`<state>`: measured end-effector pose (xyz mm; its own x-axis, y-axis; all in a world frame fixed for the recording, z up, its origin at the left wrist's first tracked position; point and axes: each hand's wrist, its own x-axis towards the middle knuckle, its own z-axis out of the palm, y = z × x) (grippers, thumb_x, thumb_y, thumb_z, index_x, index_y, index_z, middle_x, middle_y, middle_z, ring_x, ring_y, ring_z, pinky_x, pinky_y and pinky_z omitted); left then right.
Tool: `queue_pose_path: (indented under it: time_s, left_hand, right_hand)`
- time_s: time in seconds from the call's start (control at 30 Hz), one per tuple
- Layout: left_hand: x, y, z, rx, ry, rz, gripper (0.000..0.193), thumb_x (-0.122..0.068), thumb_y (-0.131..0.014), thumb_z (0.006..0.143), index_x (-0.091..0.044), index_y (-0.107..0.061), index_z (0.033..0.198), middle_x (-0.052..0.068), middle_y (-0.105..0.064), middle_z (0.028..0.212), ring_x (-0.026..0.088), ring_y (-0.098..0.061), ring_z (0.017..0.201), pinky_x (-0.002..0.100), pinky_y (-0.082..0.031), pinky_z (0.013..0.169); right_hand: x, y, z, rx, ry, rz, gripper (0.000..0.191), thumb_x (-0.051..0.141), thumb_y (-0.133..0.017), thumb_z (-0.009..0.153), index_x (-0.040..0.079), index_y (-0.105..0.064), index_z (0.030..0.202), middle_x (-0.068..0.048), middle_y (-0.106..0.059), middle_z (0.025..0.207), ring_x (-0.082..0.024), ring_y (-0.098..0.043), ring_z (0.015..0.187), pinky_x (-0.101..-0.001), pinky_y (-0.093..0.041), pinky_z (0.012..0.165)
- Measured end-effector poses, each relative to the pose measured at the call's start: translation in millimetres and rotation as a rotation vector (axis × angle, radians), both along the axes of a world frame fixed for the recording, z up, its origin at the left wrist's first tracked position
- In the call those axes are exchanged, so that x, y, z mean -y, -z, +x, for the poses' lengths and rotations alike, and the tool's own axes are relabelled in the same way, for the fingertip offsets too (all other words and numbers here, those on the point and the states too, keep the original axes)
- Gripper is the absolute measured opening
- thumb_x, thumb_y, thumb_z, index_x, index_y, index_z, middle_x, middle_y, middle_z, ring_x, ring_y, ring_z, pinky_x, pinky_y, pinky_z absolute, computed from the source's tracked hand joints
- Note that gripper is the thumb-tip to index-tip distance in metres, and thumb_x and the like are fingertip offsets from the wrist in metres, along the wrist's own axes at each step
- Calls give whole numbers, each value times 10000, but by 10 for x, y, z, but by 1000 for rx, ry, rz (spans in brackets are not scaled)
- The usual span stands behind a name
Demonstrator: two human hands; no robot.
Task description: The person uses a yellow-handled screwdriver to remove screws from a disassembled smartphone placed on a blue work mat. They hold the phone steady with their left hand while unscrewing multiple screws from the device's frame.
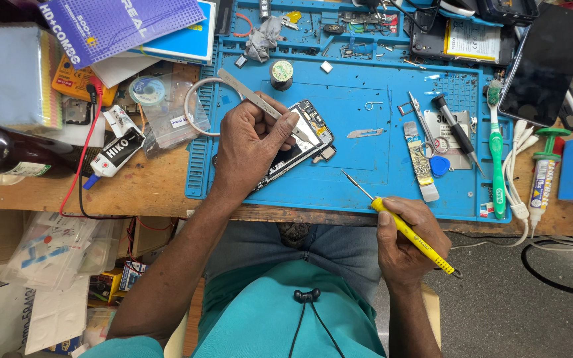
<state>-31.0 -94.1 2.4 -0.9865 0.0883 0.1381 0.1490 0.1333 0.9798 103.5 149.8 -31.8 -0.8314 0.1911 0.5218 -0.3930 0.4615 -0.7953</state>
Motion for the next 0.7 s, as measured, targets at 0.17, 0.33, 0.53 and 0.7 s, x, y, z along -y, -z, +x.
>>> queue_pose_path:
  time_s: [0.17,0.33,0.53,0.7]
  left_hand:
    - [8,10,2,-2,4,0,206,-221,-697,996,-15,-683,997,53,-698,731,110,-763,700,216,-655,569]
    - [3,5,-2,7,4,4,205,-219,-699,990,-16,-680,994,55,-705,731,108,-762,698,213,-650,562]
    - [-1,1,8,9,2,-1,206,-221,-704,990,-16,-682,990,55,-709,733,107,-761,699,214,-652,570]
    - [0,3,9,23,-1,-7,208,-226,-703,987,-19,-683,987,55,-712,732,105,-761,696,216,-655,569]
  right_hand:
    - [-5,2,-11,-4,-7,2,140,-24,-681,990,-3,-685,1128,-160,-732,1077,-189,-728,946,-272,-608,840]
    - [7,-12,-4,4,-4,-7,136,-24,-684,990,-6,-682,1125,-159,-730,1072,-187,-724,935,-268,-602,836]
    - [8,-26,5,8,-6,-1,137,-33,-683,989,-7,-685,1124,-159,-729,1072,-188,-726,939,-268,-605,835]
    - [9,-18,8,7,-7,-14,141,-34,-681,989,-9,-684,1127,-161,-728,1077,-186,-726,938,-266,-607,836]
